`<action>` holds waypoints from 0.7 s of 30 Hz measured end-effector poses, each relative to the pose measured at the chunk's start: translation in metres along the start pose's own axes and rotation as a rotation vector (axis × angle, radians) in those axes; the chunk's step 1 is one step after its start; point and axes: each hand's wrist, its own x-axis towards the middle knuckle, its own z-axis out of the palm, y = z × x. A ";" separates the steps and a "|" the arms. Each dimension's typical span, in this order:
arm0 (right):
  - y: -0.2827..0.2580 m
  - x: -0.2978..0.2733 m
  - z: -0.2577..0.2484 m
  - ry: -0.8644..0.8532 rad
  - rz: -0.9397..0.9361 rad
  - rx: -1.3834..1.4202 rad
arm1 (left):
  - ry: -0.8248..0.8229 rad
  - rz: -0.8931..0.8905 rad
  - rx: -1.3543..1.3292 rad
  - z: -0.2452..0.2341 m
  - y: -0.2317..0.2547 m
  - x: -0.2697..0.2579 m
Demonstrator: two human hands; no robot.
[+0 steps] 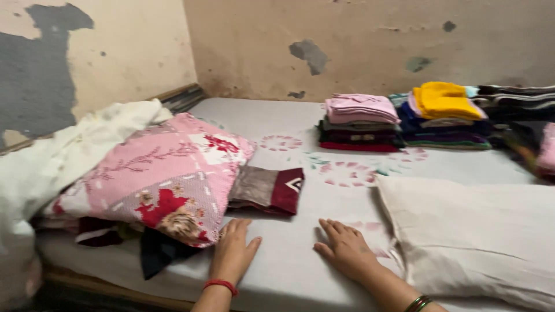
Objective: The person places a pillow inside a patterned pillowcase, then folds the excess fabric over the pillow to create a neat, compact bundle. The person smooths and adjusts the folded edges to ensure a tidy appearance.
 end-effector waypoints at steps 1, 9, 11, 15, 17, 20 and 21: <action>-0.005 0.007 0.002 -0.004 0.019 0.001 | 0.025 -0.050 -0.043 0.001 -0.009 0.004; -0.056 0.059 0.003 0.042 -0.097 0.200 | 0.267 -0.397 -0.499 -0.001 -0.030 0.023; -0.057 0.066 0.009 0.071 -0.150 0.255 | 0.375 -0.411 -0.518 -0.002 -0.037 0.034; -0.044 0.072 0.020 0.150 -0.085 0.413 | 0.453 -0.436 -0.516 0.012 -0.054 0.047; -0.039 0.072 0.025 0.237 -0.041 0.451 | 0.619 -0.260 -0.396 0.018 -0.060 0.049; -0.034 0.071 0.030 0.370 -0.010 0.425 | 0.760 -0.238 -0.150 0.010 -0.058 0.049; -0.031 0.073 0.030 0.393 0.000 0.403 | 0.789 -0.272 -0.060 0.005 -0.053 0.049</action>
